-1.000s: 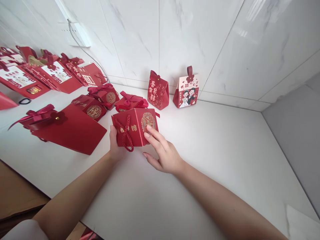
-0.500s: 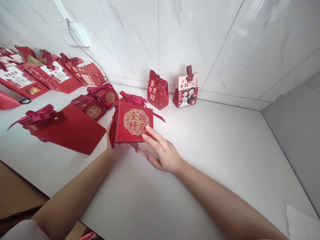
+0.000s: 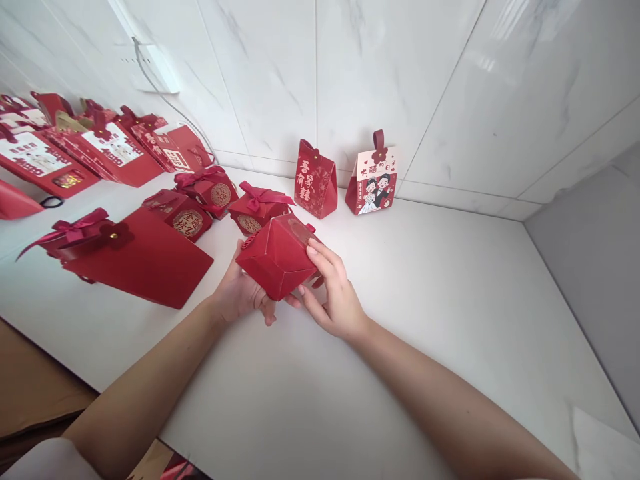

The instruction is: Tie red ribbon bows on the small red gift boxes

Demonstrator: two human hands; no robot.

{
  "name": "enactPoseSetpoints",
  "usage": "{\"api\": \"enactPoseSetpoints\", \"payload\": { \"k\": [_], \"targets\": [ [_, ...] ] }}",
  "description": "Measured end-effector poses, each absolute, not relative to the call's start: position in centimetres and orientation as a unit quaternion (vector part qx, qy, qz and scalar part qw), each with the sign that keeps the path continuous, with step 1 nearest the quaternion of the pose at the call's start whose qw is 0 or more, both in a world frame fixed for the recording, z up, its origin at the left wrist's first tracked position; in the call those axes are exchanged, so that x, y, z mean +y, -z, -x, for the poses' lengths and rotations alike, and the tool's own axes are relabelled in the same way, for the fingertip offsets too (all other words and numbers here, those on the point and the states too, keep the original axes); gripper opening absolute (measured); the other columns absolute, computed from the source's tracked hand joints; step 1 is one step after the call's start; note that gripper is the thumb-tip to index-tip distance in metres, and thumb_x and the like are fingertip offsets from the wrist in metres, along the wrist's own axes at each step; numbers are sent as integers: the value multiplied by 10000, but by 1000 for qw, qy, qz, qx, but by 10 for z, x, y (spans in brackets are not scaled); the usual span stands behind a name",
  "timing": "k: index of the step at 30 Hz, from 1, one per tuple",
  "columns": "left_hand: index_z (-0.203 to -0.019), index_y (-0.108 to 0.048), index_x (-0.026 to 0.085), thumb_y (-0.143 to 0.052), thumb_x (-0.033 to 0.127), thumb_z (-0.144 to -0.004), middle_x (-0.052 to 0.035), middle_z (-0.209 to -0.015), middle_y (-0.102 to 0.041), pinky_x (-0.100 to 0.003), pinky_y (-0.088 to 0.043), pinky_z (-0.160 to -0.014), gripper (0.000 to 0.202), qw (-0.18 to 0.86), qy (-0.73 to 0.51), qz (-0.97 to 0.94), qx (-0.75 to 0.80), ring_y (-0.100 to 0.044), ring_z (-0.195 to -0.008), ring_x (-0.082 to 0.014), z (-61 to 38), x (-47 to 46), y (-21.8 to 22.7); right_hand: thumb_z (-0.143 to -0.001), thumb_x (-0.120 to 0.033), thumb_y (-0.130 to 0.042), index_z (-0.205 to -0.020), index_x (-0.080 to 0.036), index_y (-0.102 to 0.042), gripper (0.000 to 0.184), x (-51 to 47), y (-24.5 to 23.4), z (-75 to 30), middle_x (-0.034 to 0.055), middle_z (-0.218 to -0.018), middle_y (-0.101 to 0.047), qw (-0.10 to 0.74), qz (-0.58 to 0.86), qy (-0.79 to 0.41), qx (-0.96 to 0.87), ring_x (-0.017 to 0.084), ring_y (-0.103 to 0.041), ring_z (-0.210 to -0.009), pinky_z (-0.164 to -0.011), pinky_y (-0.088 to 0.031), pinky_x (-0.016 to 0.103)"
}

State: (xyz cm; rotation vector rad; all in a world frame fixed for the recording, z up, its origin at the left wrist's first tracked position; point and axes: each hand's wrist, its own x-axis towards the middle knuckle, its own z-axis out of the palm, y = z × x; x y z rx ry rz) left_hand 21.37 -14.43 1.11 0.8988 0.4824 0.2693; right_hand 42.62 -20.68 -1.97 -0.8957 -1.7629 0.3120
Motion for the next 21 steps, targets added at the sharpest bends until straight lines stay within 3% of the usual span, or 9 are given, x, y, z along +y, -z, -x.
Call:
{"api": "enactPoseSetpoints", "payload": {
  "k": [4, 8, 21],
  "targets": [
    [-1416, -378, 112, -18, 884, -722, -242, -1127, -685, -376, -546, -650, 1098, 874, -107, -410, 238, -711, -597, -265, -213, -140, -11, -899, -152, -561, -1505, -350, -197, 734, -206, 20, -426, 105, -1508, -308, 545, 374, -134, -738, 315, -397, -1343, -733, -619, 396],
    [-1437, -316, 93, -21, 858, -754, -248, -1116, -686, -347, -546, -659, 1067, 887, -90, -377, 252, -712, -584, -239, -212, -137, -12, -903, -162, -568, -1504, -337, -224, 713, -204, 21, -426, 115, -1477, -334, 548, 380, -155, -728, 293, -518, -1224, -720, -614, 384],
    [-1400, -377, 94, -40, 854, -763, -231, -1100, -698, -334, -556, -655, 1047, 877, -102, -373, 287, -717, -605, -235, -214, -138, -14, -915, -187, -559, -1493, -338, -252, 671, -205, 22, -427, 110, -1470, -336, 551, 386, -189, -715, 266, -568, -1158, -733, -595, 375]
  ]
}}
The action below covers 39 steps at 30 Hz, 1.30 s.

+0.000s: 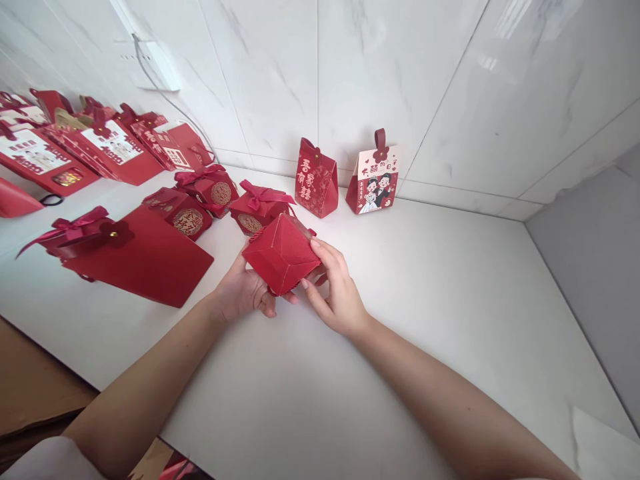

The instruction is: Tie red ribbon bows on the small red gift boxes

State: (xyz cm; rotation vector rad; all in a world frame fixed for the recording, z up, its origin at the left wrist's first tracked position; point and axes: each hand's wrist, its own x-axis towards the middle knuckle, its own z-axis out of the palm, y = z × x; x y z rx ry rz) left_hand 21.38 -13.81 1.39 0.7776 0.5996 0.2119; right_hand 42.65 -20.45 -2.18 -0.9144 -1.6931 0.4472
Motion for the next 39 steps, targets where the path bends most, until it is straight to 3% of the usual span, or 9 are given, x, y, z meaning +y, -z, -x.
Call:
{"api": "enactPoseSetpoints", "payload": {
  "k": [4, 7, 10, 12, 19, 23, 26, 28, 39],
  "targets": [
    [-1377, -415, 130, -101, 853, -770, -214, -1155, -676, -338, -553, -668, 995, 843, -133, -416, 313, -709, -610, -212, -218, -142, -13, -948, -236, -518, -1484, -314, -268, 597, -206, 22, -427, 92, -1507, -339, 555, 401, -208, -699, 267, -496, -1267, -921, -538, 427],
    [-1398, -378, 201, -373, 778, -799, -182, -1291, -600, -363, -553, -718, 831, 729, -245, -512, 382, -720, -735, -226, -220, -144, -8, -1002, -306, -414, -1405, -273, -397, 405, -206, 20, -430, 66, -1487, -421, 572, 446, -251, -641, 249, -410, -1357, -1125, -345, 474],
    [-1416, -345, 243, -758, 519, -678, -158, -1416, -493, -383, -554, -806, 890, 594, -317, -620, 402, -650, -1066, -313, -218, -142, -7, -1027, -390, -329, -1194, -257, -570, 322, -202, 19, -433, 50, -1346, -575, 586, 479, -313, -574, 237, -494, -1281, -1108, -342, 448],
    [-1418, -360, 253, -843, 376, -602, -140, -1448, -457, -405, -536, -901, 956, 553, -303, -678, 379, -555, -1215, -338, -213, -141, -11, -1022, -434, -320, -1050, -250, -621, 354, -198, 21, -434, 47, -1209, -650, 595, 488, -342, -540, 239, -566, -1175, -1050, -390, 434],
    [-1460, -374, 265, -704, 209, -717, -105, -1432, -492, -424, -491, -998, 815, 564, -173, -734, 337, -520, -1264, -325, -195, -134, -21, -944, -495, -467, -842, -235, -569, 297, -183, 33, -438, 34, -1006, -682, 637, 474, -433, -427, 214, -628, -1009, -960, -469, 395],
    [-1446, -394, 268, -545, 113, -705, -86, -1427, -497, -425, -473, -1008, 771, 521, -247, -715, 396, -521, -1262, -296, -188, -121, -7, -921, -534, -493, -806, -233, -529, 325, -182, 31, -439, 20, -843, -697, 630, 473, -456, -415, 187, -662, -762, -749, -544, 332],
    [-1316, -523, 213, -534, 129, -703, -94, -1246, -619, -429, -450, -1017, 619, 448, -328, -683, 474, -580, -1166, -258, -184, -112, 0, -931, -568, -444, -775, -226, -521, 383, -183, 31, -441, -22, -524, -604, 614, 484, -471, -408, 144, -524, -419, -437, -445, 259],
    [-1233, -572, 194, -530, 163, -727, -92, -1152, -652, -414, -466, -976, 508, 424, -349, -666, 504, -619, -1071, -237, -182, -110, 0, -940, -569, -423, -766, -220, -529, 405, -183, 32, -442, -42, -426, -525, 612, 491, -469, -404, 119, -419, -331, -354, -341, 231],
    [-1074, -651, 195, -492, 489, -881, -70, -986, -684, -336, -476, -853, 385, 334, -336, -696, 539, -653, -888, -213, -184, -130, -43, -902, -590, -487, -838, -217, -541, 382, -184, 28, -439, -17, -704, -616, 600, 483, -478, -423, 88, -525, -424, -414, -373, 226]
  ]
}}
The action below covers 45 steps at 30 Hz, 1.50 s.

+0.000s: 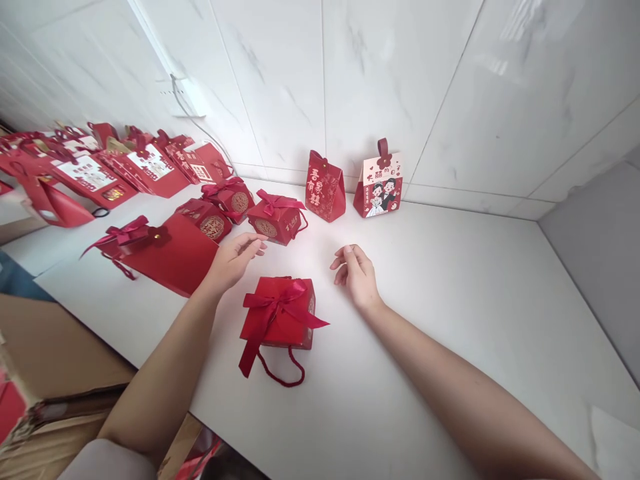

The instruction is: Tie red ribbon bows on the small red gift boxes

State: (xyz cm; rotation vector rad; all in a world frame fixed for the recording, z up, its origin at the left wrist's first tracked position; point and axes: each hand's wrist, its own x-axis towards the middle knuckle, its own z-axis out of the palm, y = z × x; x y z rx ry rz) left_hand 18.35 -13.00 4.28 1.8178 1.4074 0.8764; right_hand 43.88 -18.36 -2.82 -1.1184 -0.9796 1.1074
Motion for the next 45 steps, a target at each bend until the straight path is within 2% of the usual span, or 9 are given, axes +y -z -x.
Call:
{"api": "enactPoseSetpoints", "payload": {
  "k": [5, 9, 13, 16, 20, 34, 39, 43, 45],
  "targets": [
    [-1231, -566, 257, -364, 627, -903, -83, -1008, -677, -423, -446, -853, 534, 197, -224, -737, 607, -636, -933, -303, -206, -188, -91, -888, -610, -500, -852, -219, -529, 394, -182, 32, -436, -12, -761, -638, 592, 473, -473, -450, 92, -557, -446, -422, -384, 226],
    [-1467, -320, 191, -591, 752, -671, -198, -1153, -606, -529, -407, -887, 1011, 108, -81, -781, 610, -586, -1034, -453, -237, -232, -114, -899, -612, -472, -876, -223, -524, 393, -178, 38, -437, -19, -784, -636, 590, 474, -459, -466, 86, -561, -441, -430, -394, 221],
    [-1524, -168, 304, -625, 521, -745, -146, -1419, -465, -479, -415, -937, 929, 187, 0, -854, 486, -575, -1118, -397, -236, -237, -123, -890, -630, -464, -884, -225, -522, 409, -177, 41, -437, -17, -802, -640, 581, 477, -451, -481, 84, -560, -434, -416, -385, 216],
    [-1538, -64, 326, -657, 501, -731, -111, -1582, -242, -531, -262, -1102, 1017, 202, 17, -884, 421, -372, -1357, -394, -223, -232, -122, -883, -637, -464, -891, -227, -531, 416, -176, 42, -436, -13, -823, -650, 575, 480, -444, -492, 84, -565, -436, -420, -390, 213],
    [-1538, -102, 268, -713, 661, -615, -185, -1528, -322, -639, -53, -1133, 1175, 188, 7, -867, 462, -248, -1421, -407, -214, -233, -107, -863, -666, -461, -891, -231, -538, 443, -175, 44, -436, -8, -832, -663, 569, 487, -436, -499, 86, -563, -430, -418, -397, 215],
    [-1534, 42, 328, -781, 553, -607, -150, -1607, -140, -656, -110, -1128, 1260, 205, -53, -839, 502, -125, -1463, -429, -192, -245, -104, -873, -608, -497, -887, -227, -532, 383, -175, 45, -436, -7, -837, -657, 555, 490, -436, -512, 87, -574, -427, -415, -409, 212],
    [-1542, -14, 341, -689, 269, -720, -94, -1566, -301, -447, -434, -1008, 1066, 271, -72, -841, 462, -442, -1330, -376, -183, -236, -103, -856, -622, -514, -888, -227, -528, 396, -175, 45, -437, 1, -845, -664, 552, 493, -437, -511, 94, -576, -440, -424, -420, 219],
    [-1549, -51, 312, -547, 235, -833, -15, -1619, -158, -377, -286, -1153, 874, 266, -69, -875, 398, -240, -1464, -282, -170, -226, -112, -847, -634, -516, -883, -231, -530, 405, -174, 45, -436, 2, -836, -671, 550, 494, -439, -511, 100, -574, -437, -426, -423, 229],
    [-1544, -107, 326, -471, 277, -895, -6, -1604, -218, -380, -284, -1151, 746, 263, -93, -857, 434, -283, -1449, -265, -174, -226, -115, -852, -627, -515, -886, -231, -538, 398, -174, 45, -436, 2, -834, -672, 549, 494, -440, -511, 103, -580, -442, -429, -420, 230]
  ]
}}
